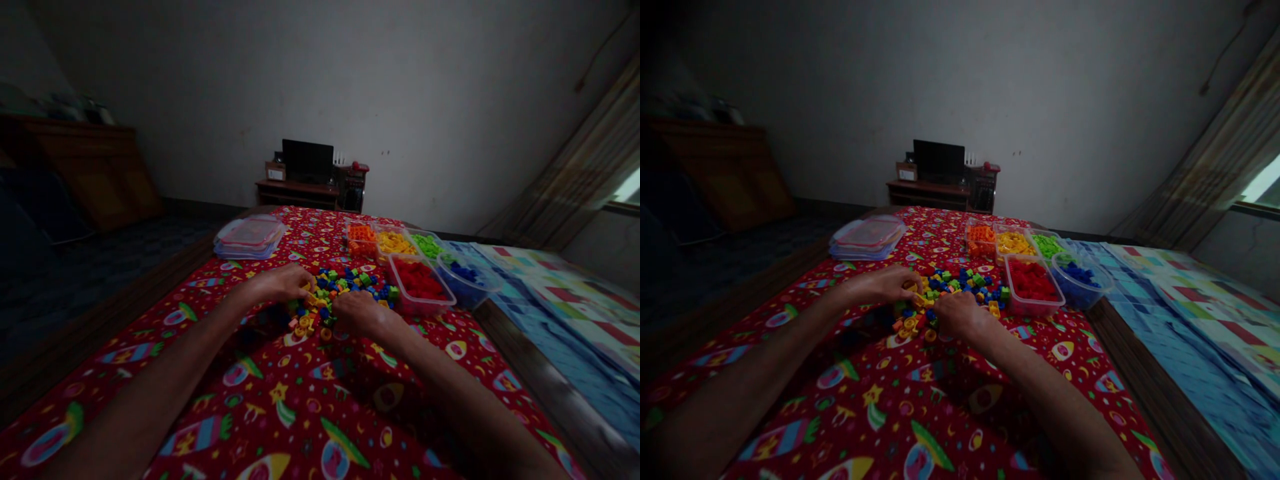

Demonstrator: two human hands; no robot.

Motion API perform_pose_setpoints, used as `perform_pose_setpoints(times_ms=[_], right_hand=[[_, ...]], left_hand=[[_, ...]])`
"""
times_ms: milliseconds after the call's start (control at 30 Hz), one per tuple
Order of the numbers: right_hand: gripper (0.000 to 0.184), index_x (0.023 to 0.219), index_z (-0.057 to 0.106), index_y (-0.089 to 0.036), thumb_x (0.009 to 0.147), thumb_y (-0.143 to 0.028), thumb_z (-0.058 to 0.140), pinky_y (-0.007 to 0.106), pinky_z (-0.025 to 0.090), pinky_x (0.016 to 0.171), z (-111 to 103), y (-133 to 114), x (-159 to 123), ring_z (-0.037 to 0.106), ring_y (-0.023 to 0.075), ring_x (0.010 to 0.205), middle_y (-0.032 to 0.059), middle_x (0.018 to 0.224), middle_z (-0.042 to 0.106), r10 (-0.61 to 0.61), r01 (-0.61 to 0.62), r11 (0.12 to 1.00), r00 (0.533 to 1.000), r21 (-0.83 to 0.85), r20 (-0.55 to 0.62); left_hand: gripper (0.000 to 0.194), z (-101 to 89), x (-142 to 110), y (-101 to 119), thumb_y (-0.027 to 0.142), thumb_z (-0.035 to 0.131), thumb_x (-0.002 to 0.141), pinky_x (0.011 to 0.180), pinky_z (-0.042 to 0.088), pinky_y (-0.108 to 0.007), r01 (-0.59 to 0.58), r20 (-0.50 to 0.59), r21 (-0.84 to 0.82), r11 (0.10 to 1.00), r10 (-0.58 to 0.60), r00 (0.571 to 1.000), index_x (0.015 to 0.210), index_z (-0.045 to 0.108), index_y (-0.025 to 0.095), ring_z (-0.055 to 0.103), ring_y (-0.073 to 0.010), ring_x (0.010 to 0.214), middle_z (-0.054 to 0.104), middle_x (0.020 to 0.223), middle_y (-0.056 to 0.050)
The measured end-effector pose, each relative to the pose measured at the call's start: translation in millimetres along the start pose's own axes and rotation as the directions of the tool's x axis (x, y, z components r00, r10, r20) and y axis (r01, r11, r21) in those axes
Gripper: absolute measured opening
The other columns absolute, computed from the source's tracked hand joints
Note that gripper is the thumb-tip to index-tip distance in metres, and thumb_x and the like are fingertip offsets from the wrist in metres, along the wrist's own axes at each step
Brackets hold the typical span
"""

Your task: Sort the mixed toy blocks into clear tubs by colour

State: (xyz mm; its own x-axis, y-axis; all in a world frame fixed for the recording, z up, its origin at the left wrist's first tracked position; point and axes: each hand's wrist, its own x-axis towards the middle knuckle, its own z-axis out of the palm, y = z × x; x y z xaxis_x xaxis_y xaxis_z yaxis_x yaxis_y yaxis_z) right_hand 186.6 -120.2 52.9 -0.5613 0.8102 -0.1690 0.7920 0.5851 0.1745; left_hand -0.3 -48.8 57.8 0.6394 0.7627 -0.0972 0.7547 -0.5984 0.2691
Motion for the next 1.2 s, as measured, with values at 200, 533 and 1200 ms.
perform_pose_setpoints(times_ms=[200,533,1200], right_hand=[[0.017,0.087,0.070,-0.014,0.081,-0.024,0.058,0.022,0.042,0.061,-11,20,-1,0.063,0.0165,0.071,0.0109,0.077,0.068,-0.028,0.030,0.993,0.999,0.118,-0.021],[0.022,0.071,0.056,-0.015,0.085,-0.032,0.049,0.020,0.036,0.049,18,62,25,0.048,0.0083,0.049,-0.0004,0.062,0.060,0.210,0.115,0.254,0.963,0.960,-0.171],[0.026,0.074,0.060,-0.016,0.072,-0.042,0.066,0.021,0.044,0.060,19,43,30,0.055,0.0106,0.065,-0.0012,0.069,0.061,0.299,0.131,-0.226,0.952,0.965,-0.059]], left_hand=[[0.030,-1.3,2,-2,0.039,0.057,0.068,0.055,0.039,-0.019,0.040,-0.156,-0.288,0.957,-0.088,0.984,0.081,0.069,0.016,0.056,-0.0131,0.064,0.066,0.070,0.001],[0.037,5.0,9,18,0.048,0.059,0.067,0.050,0.038,-0.021,-0.025,-0.305,-0.508,0.861,-0.153,0.940,0.084,0.066,0.016,0.052,-0.0126,0.056,0.058,0.060,0.002],[0.067,23.6,25,23,0.026,0.061,0.067,0.096,0.046,-0.035,-0.219,-0.449,-0.588,0.779,-0.089,0.889,0.132,0.047,0.020,0.051,-0.0237,0.122,0.055,0.134,-0.008]])
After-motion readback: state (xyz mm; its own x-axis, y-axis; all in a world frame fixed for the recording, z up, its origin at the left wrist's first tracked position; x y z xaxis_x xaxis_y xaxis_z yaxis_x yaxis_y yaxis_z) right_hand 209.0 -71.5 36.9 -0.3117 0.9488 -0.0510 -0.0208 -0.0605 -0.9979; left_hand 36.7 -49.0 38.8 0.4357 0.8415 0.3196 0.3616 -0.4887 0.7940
